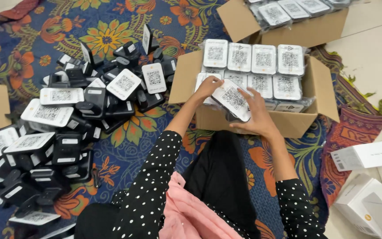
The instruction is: The person packs small electronic components with labels into plastic bags and places them into cardboard shipping boxes while sitting on the floor.
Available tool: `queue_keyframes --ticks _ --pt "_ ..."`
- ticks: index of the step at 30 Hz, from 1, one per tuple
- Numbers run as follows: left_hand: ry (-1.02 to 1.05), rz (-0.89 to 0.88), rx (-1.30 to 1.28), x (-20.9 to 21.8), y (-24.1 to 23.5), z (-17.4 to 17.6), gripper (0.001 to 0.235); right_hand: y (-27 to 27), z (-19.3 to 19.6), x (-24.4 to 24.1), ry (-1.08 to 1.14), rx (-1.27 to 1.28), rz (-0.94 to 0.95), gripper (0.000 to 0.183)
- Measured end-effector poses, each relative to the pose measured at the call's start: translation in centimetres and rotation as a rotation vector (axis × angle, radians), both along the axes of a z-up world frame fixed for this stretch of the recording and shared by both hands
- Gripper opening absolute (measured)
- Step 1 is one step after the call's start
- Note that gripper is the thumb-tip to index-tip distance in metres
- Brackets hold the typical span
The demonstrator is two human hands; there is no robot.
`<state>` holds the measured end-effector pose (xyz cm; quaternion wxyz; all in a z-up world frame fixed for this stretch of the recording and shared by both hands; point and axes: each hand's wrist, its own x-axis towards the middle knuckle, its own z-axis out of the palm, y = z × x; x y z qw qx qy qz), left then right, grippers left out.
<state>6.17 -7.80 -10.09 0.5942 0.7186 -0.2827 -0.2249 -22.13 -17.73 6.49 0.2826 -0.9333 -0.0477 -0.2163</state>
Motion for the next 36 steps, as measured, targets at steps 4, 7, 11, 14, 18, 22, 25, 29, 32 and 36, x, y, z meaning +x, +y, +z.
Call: queue_keyframes --ticks 4,7,11,14,18,22,25,29,32,36 --pt "-0.257 0.159 0.278 -1.4 -4.5 0.5 0.04 -0.4 -3.1 1.1 0.101 -0.044 -0.245 0.097" --pt "-0.379 0.129 0.267 -4.5 -5.0 2.9 0.045 -0.5 -5.0 2.3 0.117 0.056 -0.386 0.086" --pt "-0.609 0.047 0.32 -7.4 -4.5 3.7 0.035 1.1 -5.4 3.7 0.223 0.054 -0.53 0.079" --pt "-0.598 0.054 0.234 -8.4 -4.3 2.8 0.031 2.2 -5.0 4.0 0.136 0.007 -0.575 0.076" --pt "-0.52 0.139 0.065 -6.9 -4.5 2.3 0.035 2.6 -2.9 5.3 0.157 0.024 -0.631 0.068" --pt "-0.475 0.184 0.175 -6.5 -3.7 4.0 0.042 2.5 -3.6 7.2 0.212 0.015 -0.674 0.064" --pt "-0.466 0.123 0.308 -5.3 -2.8 1.8 0.046 2.5 -5.1 8.3 0.134 -0.065 -0.661 0.064" --pt "-0.634 0.043 0.33 -6.3 -1.0 2.3 0.046 3.3 -7.3 8.3 0.183 -0.164 -0.692 0.082" --pt "-0.78 0.027 0.372 -8.2 0.1 3.7 0.046 4.7 -8.2 7.3 0.227 -0.159 -0.695 0.097" --pt "-0.842 0.041 0.36 -9.7 0.6 5.3 0.047 5.4 -8.1 7.0 0.135 -0.242 -0.653 0.107"
